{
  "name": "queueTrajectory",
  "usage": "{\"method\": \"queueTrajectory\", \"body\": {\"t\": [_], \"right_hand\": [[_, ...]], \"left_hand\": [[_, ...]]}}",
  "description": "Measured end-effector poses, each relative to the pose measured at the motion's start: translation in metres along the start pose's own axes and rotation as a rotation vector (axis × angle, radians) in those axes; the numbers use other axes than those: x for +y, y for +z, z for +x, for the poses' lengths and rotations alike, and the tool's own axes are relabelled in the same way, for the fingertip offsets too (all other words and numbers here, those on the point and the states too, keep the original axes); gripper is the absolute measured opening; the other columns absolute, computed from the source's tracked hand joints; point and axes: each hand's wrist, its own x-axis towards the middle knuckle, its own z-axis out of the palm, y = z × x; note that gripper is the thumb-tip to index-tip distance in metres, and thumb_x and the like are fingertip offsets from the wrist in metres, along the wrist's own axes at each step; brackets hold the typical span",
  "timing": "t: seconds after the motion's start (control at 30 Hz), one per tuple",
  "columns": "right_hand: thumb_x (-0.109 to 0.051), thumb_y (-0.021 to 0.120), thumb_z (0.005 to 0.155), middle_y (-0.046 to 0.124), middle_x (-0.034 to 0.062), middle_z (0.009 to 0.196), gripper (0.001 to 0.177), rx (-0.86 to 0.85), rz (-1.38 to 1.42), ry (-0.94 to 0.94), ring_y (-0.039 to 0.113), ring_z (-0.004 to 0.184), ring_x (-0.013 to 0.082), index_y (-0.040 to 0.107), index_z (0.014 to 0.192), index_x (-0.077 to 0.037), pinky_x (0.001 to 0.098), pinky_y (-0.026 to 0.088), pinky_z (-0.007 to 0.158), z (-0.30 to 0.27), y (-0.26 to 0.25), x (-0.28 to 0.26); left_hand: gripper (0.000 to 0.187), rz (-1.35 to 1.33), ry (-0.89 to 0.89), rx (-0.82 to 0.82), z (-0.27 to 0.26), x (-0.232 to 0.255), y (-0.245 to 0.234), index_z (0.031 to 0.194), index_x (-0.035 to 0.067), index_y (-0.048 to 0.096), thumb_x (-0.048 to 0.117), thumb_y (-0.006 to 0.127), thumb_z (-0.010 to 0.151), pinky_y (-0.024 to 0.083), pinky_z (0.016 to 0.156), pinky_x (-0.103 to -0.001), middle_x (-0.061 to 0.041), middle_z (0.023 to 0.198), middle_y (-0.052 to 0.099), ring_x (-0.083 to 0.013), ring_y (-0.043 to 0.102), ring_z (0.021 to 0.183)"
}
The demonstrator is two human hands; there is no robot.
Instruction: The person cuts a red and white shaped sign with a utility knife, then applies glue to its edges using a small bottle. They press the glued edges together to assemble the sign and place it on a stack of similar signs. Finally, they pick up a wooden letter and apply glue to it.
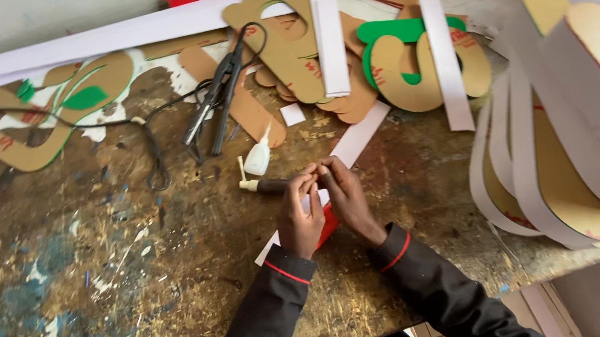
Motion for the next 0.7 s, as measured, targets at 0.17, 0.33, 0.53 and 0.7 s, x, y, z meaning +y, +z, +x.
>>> {"method": "queueTrajectory", "body": {"t": [0.17, 0.33, 0.53, 0.7], "right_hand": [[-0.009, 0.049, 0.123, 0.074, 0.0198, 0.102, 0.028, 0.014, -0.13, -0.028, 0.067, 0.101, 0.0247, 0.069, 0.137, 0.003, 0.0514, 0.062, 0.093, 0.001, 0.0, -0.004], [-0.001, 0.047, 0.12, 0.072, 0.0173, 0.107, 0.028, -0.015, -0.065, 0.015, 0.071, 0.102, 0.0276, 0.067, 0.14, 0.0, 0.0482, 0.063, 0.096, 0.007, -0.016, 0.035], [-0.007, 0.051, 0.121, 0.074, 0.0102, 0.104, 0.02, -0.012, 0.135, 0.13, 0.076, 0.092, 0.0167, 0.066, 0.132, 0.001, 0.0379, 0.068, 0.088, 0.007, -0.012, 0.058], [-0.008, 0.052, 0.123, 0.07, 0.0089, 0.093, 0.015, -0.019, 0.106, 0.091, 0.07, 0.086, 0.0142, 0.065, 0.12, 0.0, 0.0329, 0.063, 0.079, 0.019, 0.004, 0.049]], "left_hand": [[0.022, -0.078, -0.106, -0.121, -0.005, 0.008, -0.003, 0.13, 0.001, 0.065, -0.002, 0.066, 0.108, 0.072, 0.098, -0.045, -0.024, 0.142, 0.076, -0.0436, 0.078, 0.122], [0.024, -0.025, 0.003, -0.123, -0.01, 0.0, -0.005, 0.132, 0.002, 0.065, -0.001, 0.064, 0.108, 0.065, 0.107, -0.046, -0.024, 0.146, 0.074, -0.0417, 0.075, 0.131], [0.023, -0.021, 0.038, -0.251, -0.012, -0.019, -0.026, 0.132, 0.006, 0.064, 0.006, 0.067, 0.109, 0.066, 0.106, -0.044, -0.021, 0.139, 0.076, -0.0386, 0.076, 0.129], [0.027, 0.089, 0.101, -0.278, 0.003, -0.009, -0.048, 0.133, 0.011, 0.069, 0.012, 0.073, 0.106, 0.069, 0.097, -0.042, -0.014, 0.126, 0.082, -0.0334, 0.083, 0.116]]}}
